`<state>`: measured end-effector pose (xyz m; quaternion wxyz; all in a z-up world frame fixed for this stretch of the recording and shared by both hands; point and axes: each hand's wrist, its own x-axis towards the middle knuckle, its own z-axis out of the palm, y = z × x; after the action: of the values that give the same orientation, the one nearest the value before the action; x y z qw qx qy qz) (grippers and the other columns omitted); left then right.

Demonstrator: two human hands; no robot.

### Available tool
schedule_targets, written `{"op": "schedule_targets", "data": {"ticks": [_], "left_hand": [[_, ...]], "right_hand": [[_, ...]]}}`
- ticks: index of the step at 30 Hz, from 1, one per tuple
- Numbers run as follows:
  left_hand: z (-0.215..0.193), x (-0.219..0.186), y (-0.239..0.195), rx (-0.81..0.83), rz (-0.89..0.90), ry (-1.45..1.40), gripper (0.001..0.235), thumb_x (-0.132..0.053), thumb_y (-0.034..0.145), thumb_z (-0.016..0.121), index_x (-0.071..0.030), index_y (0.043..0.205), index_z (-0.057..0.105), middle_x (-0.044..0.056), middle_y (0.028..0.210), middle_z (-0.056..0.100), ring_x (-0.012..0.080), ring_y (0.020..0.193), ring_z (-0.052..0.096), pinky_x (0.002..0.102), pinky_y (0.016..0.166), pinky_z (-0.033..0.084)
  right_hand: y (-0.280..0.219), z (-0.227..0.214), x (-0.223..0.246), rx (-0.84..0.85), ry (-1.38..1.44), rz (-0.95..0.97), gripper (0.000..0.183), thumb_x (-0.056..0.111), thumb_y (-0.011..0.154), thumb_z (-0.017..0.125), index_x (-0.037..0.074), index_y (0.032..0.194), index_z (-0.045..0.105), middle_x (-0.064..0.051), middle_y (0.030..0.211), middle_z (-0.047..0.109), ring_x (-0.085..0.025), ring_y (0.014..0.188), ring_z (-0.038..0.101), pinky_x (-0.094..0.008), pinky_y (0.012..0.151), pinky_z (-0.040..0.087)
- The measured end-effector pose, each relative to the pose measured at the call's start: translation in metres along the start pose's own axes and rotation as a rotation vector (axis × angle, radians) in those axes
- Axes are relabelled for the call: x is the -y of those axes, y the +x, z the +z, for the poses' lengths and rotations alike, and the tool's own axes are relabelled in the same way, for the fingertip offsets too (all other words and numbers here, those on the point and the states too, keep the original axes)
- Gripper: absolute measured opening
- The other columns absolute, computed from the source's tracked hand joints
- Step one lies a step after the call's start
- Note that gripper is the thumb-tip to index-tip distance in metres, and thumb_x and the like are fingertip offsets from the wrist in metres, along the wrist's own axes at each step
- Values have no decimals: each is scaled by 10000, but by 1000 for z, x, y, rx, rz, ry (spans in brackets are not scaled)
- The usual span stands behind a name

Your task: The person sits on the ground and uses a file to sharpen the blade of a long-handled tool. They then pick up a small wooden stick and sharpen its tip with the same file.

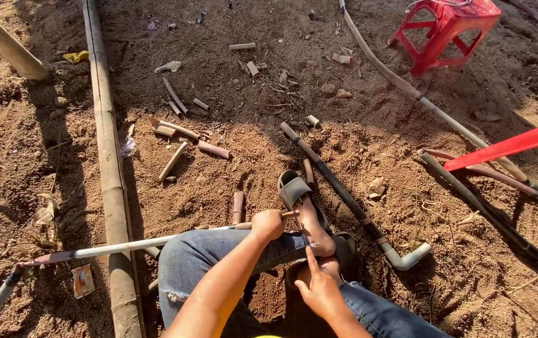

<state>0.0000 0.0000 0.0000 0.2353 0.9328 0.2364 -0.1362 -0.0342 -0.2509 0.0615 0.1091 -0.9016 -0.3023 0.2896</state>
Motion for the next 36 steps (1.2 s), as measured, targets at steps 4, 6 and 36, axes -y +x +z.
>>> {"op": "schedule_targets", "data": {"ticks": [4, 6, 36], "left_hand": [[0, 2, -1, -1, 5, 3, 440, -433, 1088, 545, -73, 961, 765, 123, 863, 757, 317, 726, 735, 464, 681, 600], [2, 2, 1, -16, 8, -33, 448, -458, 1076, 565, -76, 964, 771, 134, 892, 762, 342, 764, 733, 489, 723, 589], [2, 3, 5, 30, 44, 4, 413, -395, 1093, 562, -66, 943, 761, 108, 821, 739, 281, 678, 713, 446, 659, 600]], "right_hand": [[-17, -8, 11, 44, 37, 42, 1069, 325, 978, 701, 146, 1732, -35, -166, 806, 772, -305, 662, 740, -424, 640, 597], [-33, 1, 1, 23, 6, -6, 1074, 313, 980, 711, 136, 1724, -42, -149, 847, 777, -301, 700, 756, -434, 703, 609], [-35, 35, -21, 43, 35, -35, 1123, 312, 1002, 694, 127, 1716, -153, -164, 880, 757, -261, 707, 758, -432, 737, 641]]}}
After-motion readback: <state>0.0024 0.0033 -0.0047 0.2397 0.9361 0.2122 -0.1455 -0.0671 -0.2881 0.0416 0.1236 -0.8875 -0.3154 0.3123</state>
